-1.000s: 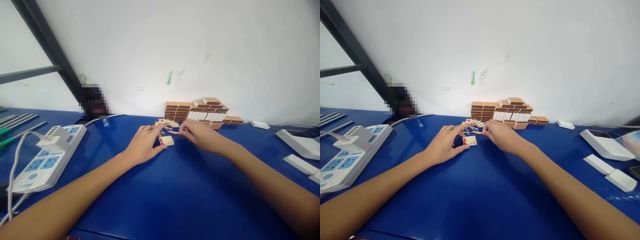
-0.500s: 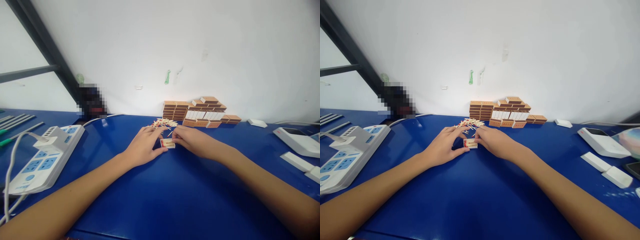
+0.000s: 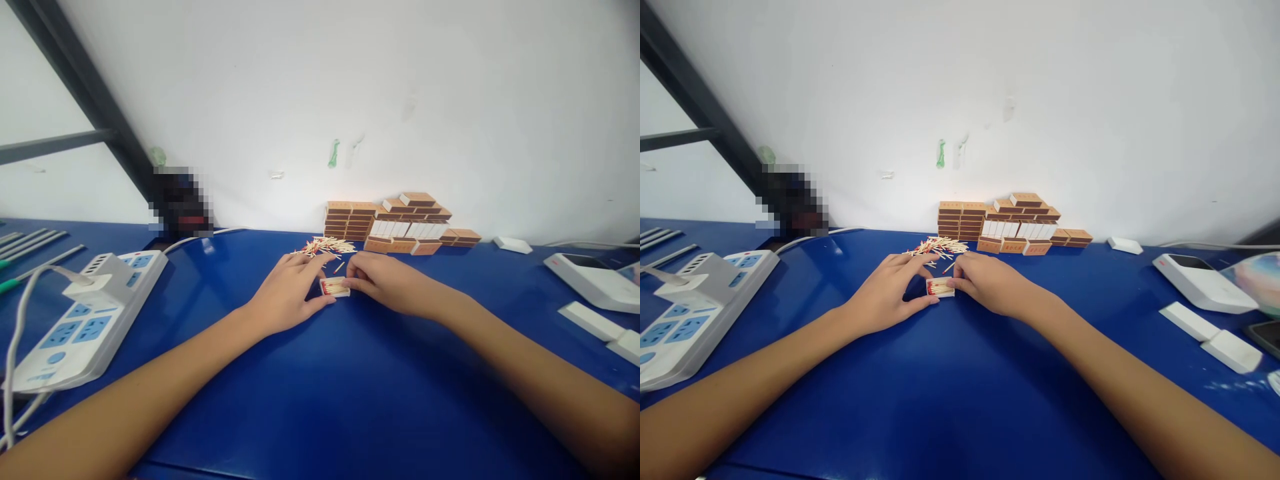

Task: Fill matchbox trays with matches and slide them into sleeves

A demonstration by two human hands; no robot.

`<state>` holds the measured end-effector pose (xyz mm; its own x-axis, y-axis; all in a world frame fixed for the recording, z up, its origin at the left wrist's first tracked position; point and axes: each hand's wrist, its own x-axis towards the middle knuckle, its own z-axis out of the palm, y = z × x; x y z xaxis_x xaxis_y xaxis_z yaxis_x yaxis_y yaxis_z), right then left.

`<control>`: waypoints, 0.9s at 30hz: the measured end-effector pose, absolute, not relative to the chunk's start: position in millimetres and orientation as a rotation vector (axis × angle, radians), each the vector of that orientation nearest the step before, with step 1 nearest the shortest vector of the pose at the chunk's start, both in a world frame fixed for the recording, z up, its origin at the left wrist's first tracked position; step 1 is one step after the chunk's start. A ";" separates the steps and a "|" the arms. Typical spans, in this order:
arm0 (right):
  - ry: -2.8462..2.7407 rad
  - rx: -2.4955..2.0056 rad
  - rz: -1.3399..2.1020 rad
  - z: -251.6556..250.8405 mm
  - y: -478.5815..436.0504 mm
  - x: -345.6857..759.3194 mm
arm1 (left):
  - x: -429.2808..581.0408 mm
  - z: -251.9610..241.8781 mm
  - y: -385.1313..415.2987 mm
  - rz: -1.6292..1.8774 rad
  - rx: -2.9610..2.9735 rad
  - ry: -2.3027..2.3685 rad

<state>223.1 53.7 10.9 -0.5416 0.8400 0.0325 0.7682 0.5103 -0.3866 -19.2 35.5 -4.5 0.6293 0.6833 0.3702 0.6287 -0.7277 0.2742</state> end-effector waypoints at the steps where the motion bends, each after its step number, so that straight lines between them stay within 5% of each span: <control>1: -2.541 -1.366 0.497 11.0 54.1 223.8 | -19.2 -4.5 35.4 0.695 2.728 1.103; 27: -2.526 -1.313 0.328 -11.4 79.2 232.9 | -23.9 1.9 40.2 0.715 2.625 1.146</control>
